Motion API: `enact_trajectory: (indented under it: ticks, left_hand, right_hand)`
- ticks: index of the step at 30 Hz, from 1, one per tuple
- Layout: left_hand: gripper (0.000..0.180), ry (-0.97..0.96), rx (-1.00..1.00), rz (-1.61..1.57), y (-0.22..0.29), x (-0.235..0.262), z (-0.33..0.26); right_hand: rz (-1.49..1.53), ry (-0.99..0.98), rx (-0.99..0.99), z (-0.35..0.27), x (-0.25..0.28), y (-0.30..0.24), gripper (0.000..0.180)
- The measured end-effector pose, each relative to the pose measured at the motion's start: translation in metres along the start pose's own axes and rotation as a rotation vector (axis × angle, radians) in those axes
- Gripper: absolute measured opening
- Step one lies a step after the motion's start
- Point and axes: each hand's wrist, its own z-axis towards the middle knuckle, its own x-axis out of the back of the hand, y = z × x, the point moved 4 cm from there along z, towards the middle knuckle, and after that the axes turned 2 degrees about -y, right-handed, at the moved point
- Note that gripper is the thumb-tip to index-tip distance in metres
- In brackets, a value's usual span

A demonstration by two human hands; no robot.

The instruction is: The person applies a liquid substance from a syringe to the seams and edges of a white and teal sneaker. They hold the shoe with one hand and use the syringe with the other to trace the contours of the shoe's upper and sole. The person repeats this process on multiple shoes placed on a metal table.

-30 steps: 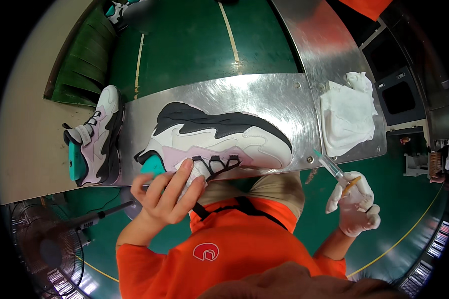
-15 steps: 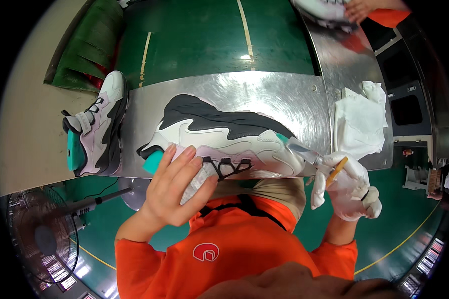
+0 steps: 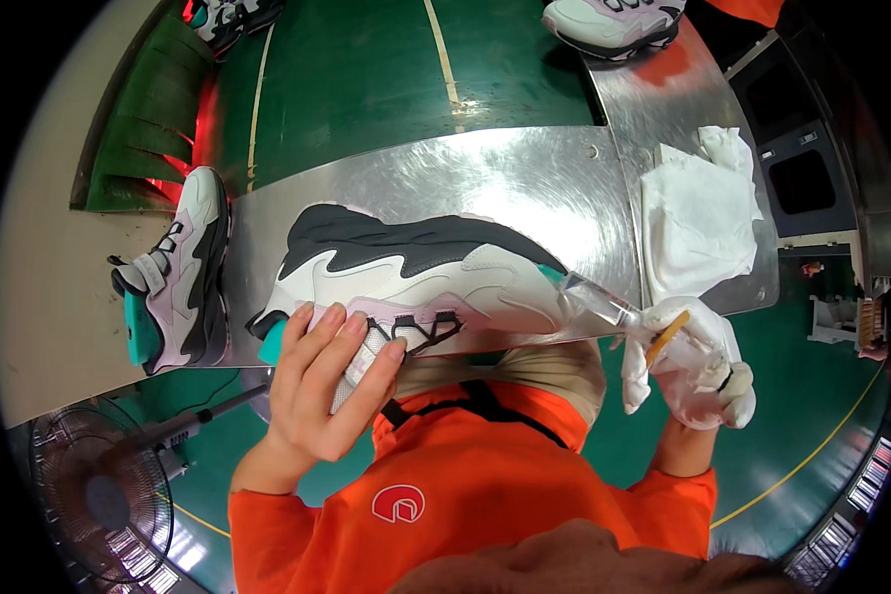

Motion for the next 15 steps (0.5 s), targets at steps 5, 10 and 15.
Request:
enact_trajectory:
  ticks: [5, 10, 15]
  left_hand:
    - [0.030, -0.015, 0.032, 0.047, 0.011, 0.001, 0.000]
    - [0.052, -0.034, 0.090, 0.070, 0.026, 0.001, -0.001]
    - [0.041, 0.012, 0.066, 0.116, 0.031, -0.001, -0.004]
  right_hand:
    - [0.188, 0.026, 0.088, -0.010, 0.005, 0.015, 0.114]
    - [0.324, 0.124, 0.121, -0.016, 0.000, 0.024, 0.109]
    - [0.439, 0.143, 0.167, -0.026, -0.005, 0.032, 0.106]
